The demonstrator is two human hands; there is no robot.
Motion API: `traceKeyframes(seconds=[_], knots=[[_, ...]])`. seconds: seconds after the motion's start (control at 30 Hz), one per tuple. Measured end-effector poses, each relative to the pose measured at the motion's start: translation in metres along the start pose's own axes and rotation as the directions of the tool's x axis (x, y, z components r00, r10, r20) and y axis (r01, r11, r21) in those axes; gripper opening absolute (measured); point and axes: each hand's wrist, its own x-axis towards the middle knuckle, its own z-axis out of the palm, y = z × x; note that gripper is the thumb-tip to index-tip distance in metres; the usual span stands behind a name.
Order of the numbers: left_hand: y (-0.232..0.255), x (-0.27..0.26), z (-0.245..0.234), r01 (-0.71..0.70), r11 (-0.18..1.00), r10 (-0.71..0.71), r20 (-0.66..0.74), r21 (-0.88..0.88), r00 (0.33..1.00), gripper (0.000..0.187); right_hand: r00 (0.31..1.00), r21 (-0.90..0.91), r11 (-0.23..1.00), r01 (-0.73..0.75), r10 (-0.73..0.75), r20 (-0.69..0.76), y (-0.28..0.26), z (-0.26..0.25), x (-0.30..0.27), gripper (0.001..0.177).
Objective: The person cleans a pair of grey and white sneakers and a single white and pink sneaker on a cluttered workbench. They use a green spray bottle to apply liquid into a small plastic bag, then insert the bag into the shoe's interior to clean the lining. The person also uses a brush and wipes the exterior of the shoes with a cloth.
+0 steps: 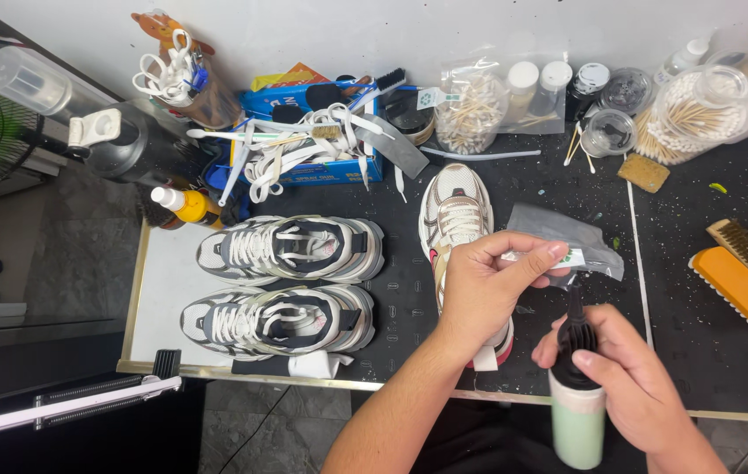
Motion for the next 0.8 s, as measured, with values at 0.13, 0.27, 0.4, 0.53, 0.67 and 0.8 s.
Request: traceKeyframes(seconds=[0.13,0.27,0.4,0.53,0.67,0.8], knots=[[0.005,-0.003,0.005,-0.046,0.999,0.046,-0.008,0.009,0.999,0.015,1.000,0.040,0.999,0.023,-0.023,0.004,0.001,0.014,0.002,0.042],[0.018,-0.009,0.010,-0.160,0.963,0.169,-0.026,0.215,0.985,0.013,0.998,0.097,0.995,-0.024,0.029,-0.047,-0.007,0.024,0.001,0.053],[0.027,-0.012,0.018,-0.244,0.897,0.276,-0.035,0.368,0.961,0.012,0.998,0.199,0.978,-0.055,0.061,-0.022,-0.019,0.024,0.007,0.062],[0.027,-0.013,0.021,-0.257,0.894,0.291,-0.040,0.367,0.956,0.011,0.997,0.297,0.954,-0.048,0.063,-0.041,-0.024,0.023,0.009,0.064],[0.025,-0.013,0.021,-0.277,0.871,0.313,-0.024,0.407,0.949,0.011,0.998,0.311,0.950,-0.033,0.049,-0.041,-0.025,0.020,0.009,0.060],[0.019,-0.011,0.022,-0.197,0.927,0.231,-0.072,0.319,0.970,0.010,1.000,0.331,0.943,-0.024,0.025,0.002,-0.027,0.018,0.010,0.059]])
